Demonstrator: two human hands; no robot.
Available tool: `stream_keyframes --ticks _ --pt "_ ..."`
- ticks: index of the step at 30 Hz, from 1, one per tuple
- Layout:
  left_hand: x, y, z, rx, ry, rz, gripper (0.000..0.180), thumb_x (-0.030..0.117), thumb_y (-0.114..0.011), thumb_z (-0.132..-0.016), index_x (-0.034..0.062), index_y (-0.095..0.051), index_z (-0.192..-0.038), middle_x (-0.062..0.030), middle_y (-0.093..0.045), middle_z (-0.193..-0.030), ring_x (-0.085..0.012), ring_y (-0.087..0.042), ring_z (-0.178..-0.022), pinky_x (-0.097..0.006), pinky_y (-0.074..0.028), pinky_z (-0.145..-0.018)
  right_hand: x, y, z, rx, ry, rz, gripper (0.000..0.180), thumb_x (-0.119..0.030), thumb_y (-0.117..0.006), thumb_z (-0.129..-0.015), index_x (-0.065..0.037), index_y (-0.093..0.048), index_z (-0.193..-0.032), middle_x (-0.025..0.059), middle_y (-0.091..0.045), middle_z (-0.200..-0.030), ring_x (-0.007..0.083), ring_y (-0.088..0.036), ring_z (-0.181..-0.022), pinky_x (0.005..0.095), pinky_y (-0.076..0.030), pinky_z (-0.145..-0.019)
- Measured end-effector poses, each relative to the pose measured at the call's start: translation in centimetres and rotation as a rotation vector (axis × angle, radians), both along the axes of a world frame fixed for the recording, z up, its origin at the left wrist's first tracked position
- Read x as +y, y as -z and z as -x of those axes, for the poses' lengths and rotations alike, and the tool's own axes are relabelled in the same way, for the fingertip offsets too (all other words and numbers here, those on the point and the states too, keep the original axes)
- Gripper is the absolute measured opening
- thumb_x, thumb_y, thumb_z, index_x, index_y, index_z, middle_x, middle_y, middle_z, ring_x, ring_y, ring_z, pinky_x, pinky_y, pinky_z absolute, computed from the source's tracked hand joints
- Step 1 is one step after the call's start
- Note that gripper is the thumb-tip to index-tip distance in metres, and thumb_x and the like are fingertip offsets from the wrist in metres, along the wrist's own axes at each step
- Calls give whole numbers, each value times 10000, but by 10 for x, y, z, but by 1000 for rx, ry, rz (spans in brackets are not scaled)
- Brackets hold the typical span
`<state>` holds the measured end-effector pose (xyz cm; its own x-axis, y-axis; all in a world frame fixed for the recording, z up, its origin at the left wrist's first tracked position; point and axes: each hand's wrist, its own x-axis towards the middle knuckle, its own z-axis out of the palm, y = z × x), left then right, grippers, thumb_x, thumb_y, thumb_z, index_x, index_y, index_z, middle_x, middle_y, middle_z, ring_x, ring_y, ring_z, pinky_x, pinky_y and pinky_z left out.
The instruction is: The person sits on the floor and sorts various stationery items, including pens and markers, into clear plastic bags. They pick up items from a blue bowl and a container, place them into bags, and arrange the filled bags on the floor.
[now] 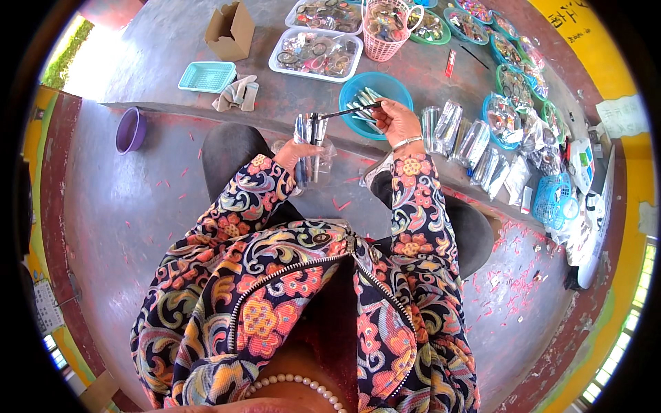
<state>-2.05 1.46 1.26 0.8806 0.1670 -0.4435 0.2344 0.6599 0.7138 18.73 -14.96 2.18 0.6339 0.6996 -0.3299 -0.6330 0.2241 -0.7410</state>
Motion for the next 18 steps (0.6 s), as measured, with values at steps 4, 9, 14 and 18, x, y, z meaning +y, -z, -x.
stream_keyframes --ticks 4,9,14,18 --pt "-2 -10 1 8 16 -43 370 84 -636 -696 82 -557 -1058 -80 -621 -858 -190 -610 -775 -314 -488 -614 0 5 -2 35 -3 -16 201 -79 -559 -835 -10 -556 -1025 68 -610 -876 151 -610 -757 226 -474 -593" --pt "-2 -14 3 7 20 -83 368 132 -641 -701 89 -554 -1056 -78 -622 -853 -168 -606 -747 -267 -436 -501 1 6 -1 71 -5 -22 184 -61 -543 -841 -24 -542 -1021 70 -609 -891 170 -615 -779 228 -476 -594" --pt "-5 -18 3 -36 -14 -3 388 120 -658 -684 75 -542 -1051 -81 -613 -852 -178 -604 -738 -274 -470 -559 1 2 2 72 -5 -54 158 -67 -551 -838 -30 -550 -991 72 -613 -871 174 -615 -782 224 -471 -581" --pt "-6 -25 6 -59 -82 11 393 104 -666 -674 68 -540 -1045 -78 -609 -855 -185 -604 -749 -296 -494 -632 7 6 2 191 126 38 146 -84 -610 -801 -29 -563 -928 78 -624 -792 179 -618 -708 260 -465 -550"
